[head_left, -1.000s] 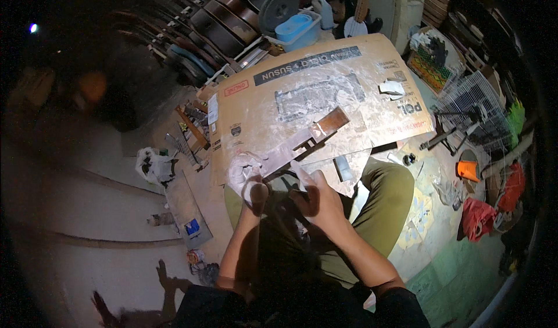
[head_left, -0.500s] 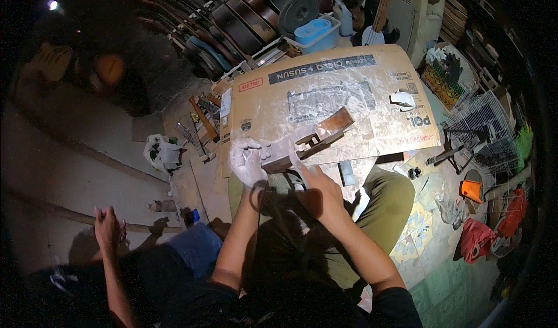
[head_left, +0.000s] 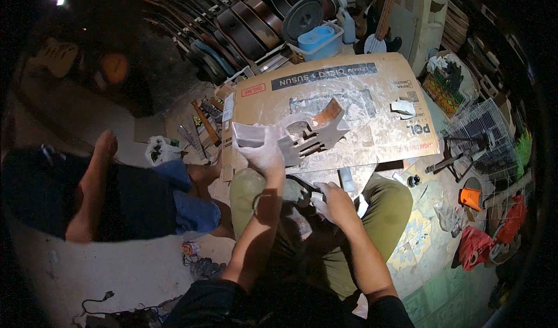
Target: The person sands the surface of a wooden guitar body while holding it over a cardboard box.
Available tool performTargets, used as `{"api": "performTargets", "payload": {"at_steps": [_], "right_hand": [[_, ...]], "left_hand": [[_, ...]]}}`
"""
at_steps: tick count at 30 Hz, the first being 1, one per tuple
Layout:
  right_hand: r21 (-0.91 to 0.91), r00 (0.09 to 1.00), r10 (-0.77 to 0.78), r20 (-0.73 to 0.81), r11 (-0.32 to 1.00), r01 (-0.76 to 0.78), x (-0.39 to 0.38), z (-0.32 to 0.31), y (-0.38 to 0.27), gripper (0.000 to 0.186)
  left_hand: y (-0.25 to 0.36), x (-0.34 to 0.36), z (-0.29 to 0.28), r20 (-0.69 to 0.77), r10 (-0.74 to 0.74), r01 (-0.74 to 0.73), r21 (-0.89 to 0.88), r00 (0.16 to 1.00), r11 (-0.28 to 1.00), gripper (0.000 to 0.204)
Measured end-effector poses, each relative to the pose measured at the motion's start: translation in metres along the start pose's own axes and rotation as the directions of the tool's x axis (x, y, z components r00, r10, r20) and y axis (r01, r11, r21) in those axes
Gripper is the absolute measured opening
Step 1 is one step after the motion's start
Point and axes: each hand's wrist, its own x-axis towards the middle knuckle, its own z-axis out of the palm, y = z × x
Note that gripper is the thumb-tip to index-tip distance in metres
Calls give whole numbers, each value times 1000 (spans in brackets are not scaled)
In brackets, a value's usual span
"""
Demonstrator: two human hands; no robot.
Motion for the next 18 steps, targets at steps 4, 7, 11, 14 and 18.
{"api": "performTargets", "payload": {"at_steps": [4,7,11,14,18], "right_hand": [[5,1000,-27,3,1000,27,0,-1,-4,44],[26,1000,-19,17,999,18,0,-5,-11,44],[12,1000,-13,4,1000,13,1,-5,-1,45],[8,1000,12,4,1000,-12,0,-8,-1,44],[1,999,28,19,1000,-28,1,-13,-4,43]], "left_hand": [[-24,-10,16,83,-177,187,-134,981,973,92],[-38,-5,13,93,-154,166,-140,984,976,88],[-27,15,2,95,-87,84,39,992,996,61],[13,30,-9,86,98,-91,-81,991,993,38],[24,48,-11,61,224,-208,-195,973,958,27]]}}
